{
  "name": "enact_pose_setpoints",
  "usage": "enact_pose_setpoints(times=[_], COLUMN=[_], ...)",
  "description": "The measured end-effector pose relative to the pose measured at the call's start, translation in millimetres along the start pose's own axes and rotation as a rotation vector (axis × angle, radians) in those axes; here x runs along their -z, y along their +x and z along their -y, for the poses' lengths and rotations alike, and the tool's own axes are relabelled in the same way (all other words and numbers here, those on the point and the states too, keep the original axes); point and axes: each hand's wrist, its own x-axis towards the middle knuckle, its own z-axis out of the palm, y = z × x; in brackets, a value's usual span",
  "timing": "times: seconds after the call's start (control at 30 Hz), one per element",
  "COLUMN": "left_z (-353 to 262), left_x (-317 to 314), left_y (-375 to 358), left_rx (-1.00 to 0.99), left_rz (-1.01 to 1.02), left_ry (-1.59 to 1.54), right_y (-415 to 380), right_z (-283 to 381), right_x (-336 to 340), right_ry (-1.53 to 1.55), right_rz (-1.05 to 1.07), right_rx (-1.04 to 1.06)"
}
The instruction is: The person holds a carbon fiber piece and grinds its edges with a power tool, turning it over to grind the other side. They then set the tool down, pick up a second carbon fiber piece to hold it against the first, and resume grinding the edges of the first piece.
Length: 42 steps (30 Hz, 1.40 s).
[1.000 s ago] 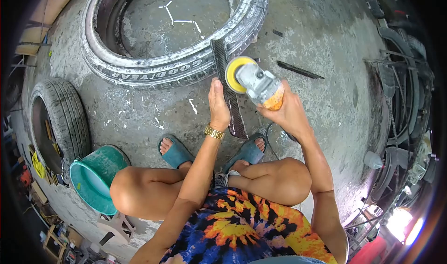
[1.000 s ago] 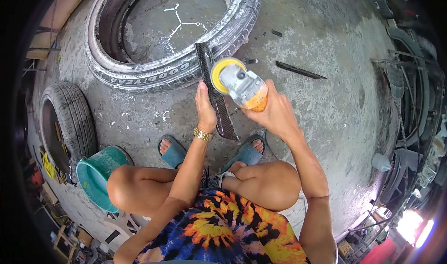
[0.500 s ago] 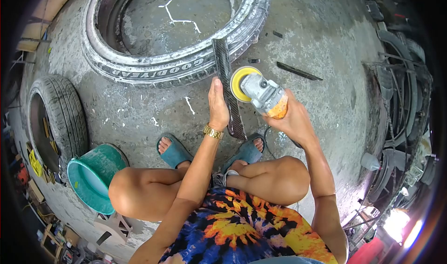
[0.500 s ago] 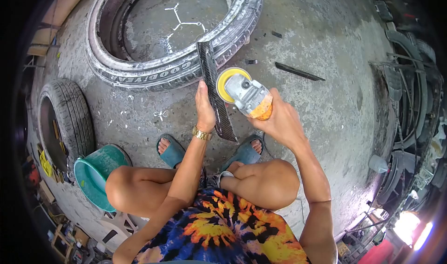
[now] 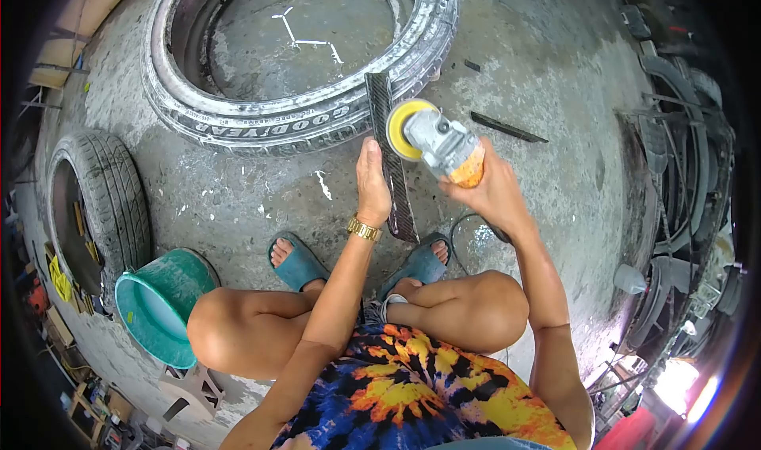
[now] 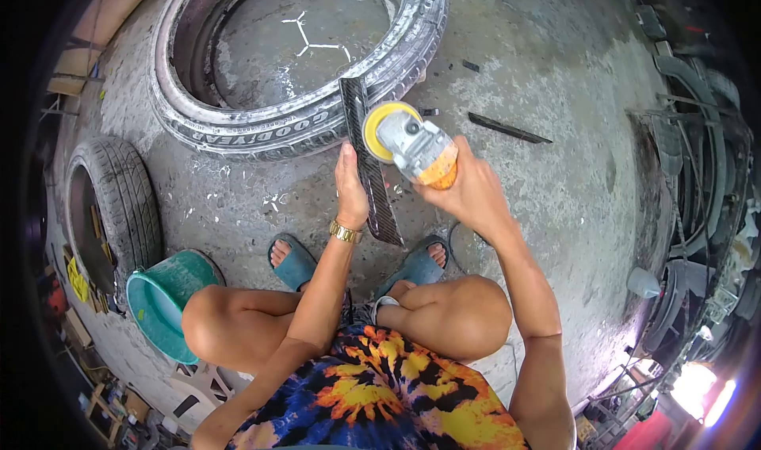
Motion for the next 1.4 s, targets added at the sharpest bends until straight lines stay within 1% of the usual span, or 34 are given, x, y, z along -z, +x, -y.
enact_pose_setpoints(times=[0.03, 0.07, 0.13, 0.17, 0.23, 0.37, 0.47, 0.53, 0.67, 0.73, 0.77, 0.83, 0.97, 1.03, 1.17, 1.23, 1.27, 1.33, 1.37, 1.4], left_z=[-7, -14, -26, -24, -17, -7, -4, -1, 8, 15, 18, 5, 19, 17, 9, -6, -7, 1, 22, 23], left_x=[1, -1, -5, -5, -5, -3, 1, 1, 1, -2, -1, 0, 4, 3, 0, -1, 0, 1, 8, 7], left_y=[-1, -4, -9, -6, -3, -2, -2, -1, 2, 5, 4, 0, 2, 2, -1, -5, -5, -1, 7, 9], left_rx=[0.018, 0.018, 0.136, 0.132, -0.107, -0.048, -0.029, 0.021, -0.022, -0.088, -0.086, 0.017, -0.013, -0.008, -0.003, 0.117, 0.112, -0.028, -0.115, -0.116], left_rz=[0.056, 0.056, 0.053, 0.05, 0.013, 0.035, 0.045, 0.051, 0.051, -0.01, -0.006, 0.029, 0.029, -0.013, -0.018, 0.056, 0.056, 0.07, 0.062, 0.064], left_ry=[-0.004, -0.003, -0.1, -0.101, 0.057, -0.017, 0.01, 0.029, 0.026, 0.03, 0.028, -0.072, 0.011, 0.046, 0.026, -0.048, -0.045, -0.018, 0.083, 0.082], right_y=[4, 3, 6, 2, -10, -8, 8, 14, 6, 0, -1, -1, 5, 2, 11, 17, 15, 13, 15, 16], right_z=[2, 2, 2, 2, 2, 4, 3, 1, -5, -5, -3, 6, 5, 4, 5, 6, 6, 4, 4, 4], right_x=[0, 0, 3, 4, 5, 2, -1, -1, 2, 5, 7, 6, -1, -1, -2, -3, -3, -1, -1, 0], right_ry=[0.034, 0.035, 0.021, 0.02, -0.014, -0.037, 0.03, 0.069, 0.086, 0.092, 0.089, 0.039, 0.039, 0.038, 0.037, 0.078, 0.082, 0.041, 0.041, 0.048], right_rz=[-0.021, -0.021, 0.007, 0.007, 0.03, 0.029, -0.011, -0.088, -0.146, -0.072, -0.074, -0.017, -0.041, -0.013, -0.028, -0.058, -0.061, -0.042, -0.045, -0.05], right_rx=[0.022, 0.022, 0.012, 0.017, -0.014, -0.031, 0.0, 0.009, 0.027, 0.013, 0.009, -0.069, -0.05, -0.043, -0.037, -0.03, -0.026, -0.015, -0.012, -0.005])
